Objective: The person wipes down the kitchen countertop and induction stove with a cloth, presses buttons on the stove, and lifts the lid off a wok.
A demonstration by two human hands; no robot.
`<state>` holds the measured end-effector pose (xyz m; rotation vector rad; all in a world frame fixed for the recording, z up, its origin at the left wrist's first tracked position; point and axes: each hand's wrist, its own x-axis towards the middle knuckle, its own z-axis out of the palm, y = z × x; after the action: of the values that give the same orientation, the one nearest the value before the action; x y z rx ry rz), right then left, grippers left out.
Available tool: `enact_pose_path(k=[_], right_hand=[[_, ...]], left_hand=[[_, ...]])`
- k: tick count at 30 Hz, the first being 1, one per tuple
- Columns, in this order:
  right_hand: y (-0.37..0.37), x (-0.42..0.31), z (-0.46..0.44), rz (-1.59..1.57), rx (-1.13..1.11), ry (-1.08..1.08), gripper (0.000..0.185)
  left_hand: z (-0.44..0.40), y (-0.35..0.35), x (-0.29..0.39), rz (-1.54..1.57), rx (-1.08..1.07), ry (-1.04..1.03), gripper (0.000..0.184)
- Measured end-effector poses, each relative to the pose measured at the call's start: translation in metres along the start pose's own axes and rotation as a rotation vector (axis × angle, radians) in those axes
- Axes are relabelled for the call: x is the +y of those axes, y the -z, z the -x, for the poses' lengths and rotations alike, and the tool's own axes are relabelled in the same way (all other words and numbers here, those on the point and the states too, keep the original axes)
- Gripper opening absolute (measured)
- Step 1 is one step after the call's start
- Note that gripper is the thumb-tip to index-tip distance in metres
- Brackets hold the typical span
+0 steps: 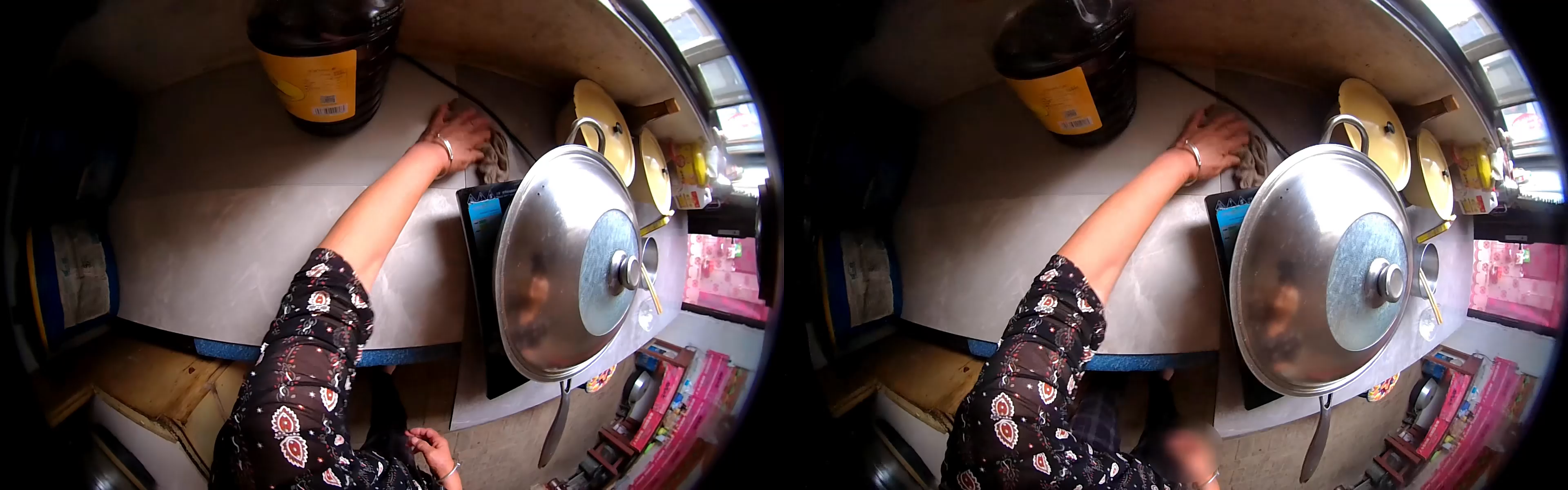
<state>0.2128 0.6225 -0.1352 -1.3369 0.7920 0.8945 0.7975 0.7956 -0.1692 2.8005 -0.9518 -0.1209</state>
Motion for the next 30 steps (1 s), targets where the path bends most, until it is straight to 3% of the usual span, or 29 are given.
enact_pose_path(k=[4, 5, 8, 11, 13, 15, 19, 22, 25, 28, 30], right_hand=[[-0.023, -0.045, 0.011, -0.048, 0.101, -0.146, 0.026], [-0.021, -0.035, 0.007, 0.038, 0.079, -0.081, 0.026], [-0.016, 0.004, -0.006, 0.197, 0.035, 0.061, 0.026], [-0.025, 0.006, -0.011, 0.134, 0.031, 0.041, 0.025], [-0.033, -0.009, -0.008, 0.037, 0.041, -0.056, 0.024], [-0.032, 0.007, -0.015, 0.091, 0.041, 0.062, 0.024], [-0.022, 0.01, -0.01, 0.307, 0.024, 0.262, 0.025], [-0.035, -0.024, 0.005, 0.121, 0.081, 0.011, 0.026], [-0.022, -0.008, 0.0, -0.129, 0.036, -0.127, 0.024], [-0.021, 0.003, -0.001, -0.126, -0.012, -0.13, 0.025], [-0.014, 0.01, -0.013, 0.071, -0.097, 0.105, 0.026]], left_hand=[[-0.028, -0.005, -0.002, 0.133, 0.118, 0.202, 0.051], [-0.031, -0.007, 0.001, 0.148, 0.137, 0.235, 0.051], [-0.032, 0.007, 0.012, 0.004, 0.029, 0.118, 0.052], [-0.017, -0.012, 0.02, 0.143, 0.067, -0.17, 0.051], [-0.013, -0.011, 0.019, 0.142, 0.1, -0.201, 0.049], [-0.015, -0.003, 0.013, 0.15, 0.066, -0.186, 0.05], [-0.024, -0.002, -0.015, 0.062, 0.136, 0.187, 0.052], [-0.016, -0.003, -0.042, 0.107, 0.205, 0.37, 0.054], [-0.002, 0.0, -0.045, 0.124, 0.244, 0.544, 0.056], [0.017, -0.003, -0.035, 0.114, 0.327, 0.561, 0.057], [0.029, -0.008, -0.023, 0.104, 0.262, 0.544, 0.058]])
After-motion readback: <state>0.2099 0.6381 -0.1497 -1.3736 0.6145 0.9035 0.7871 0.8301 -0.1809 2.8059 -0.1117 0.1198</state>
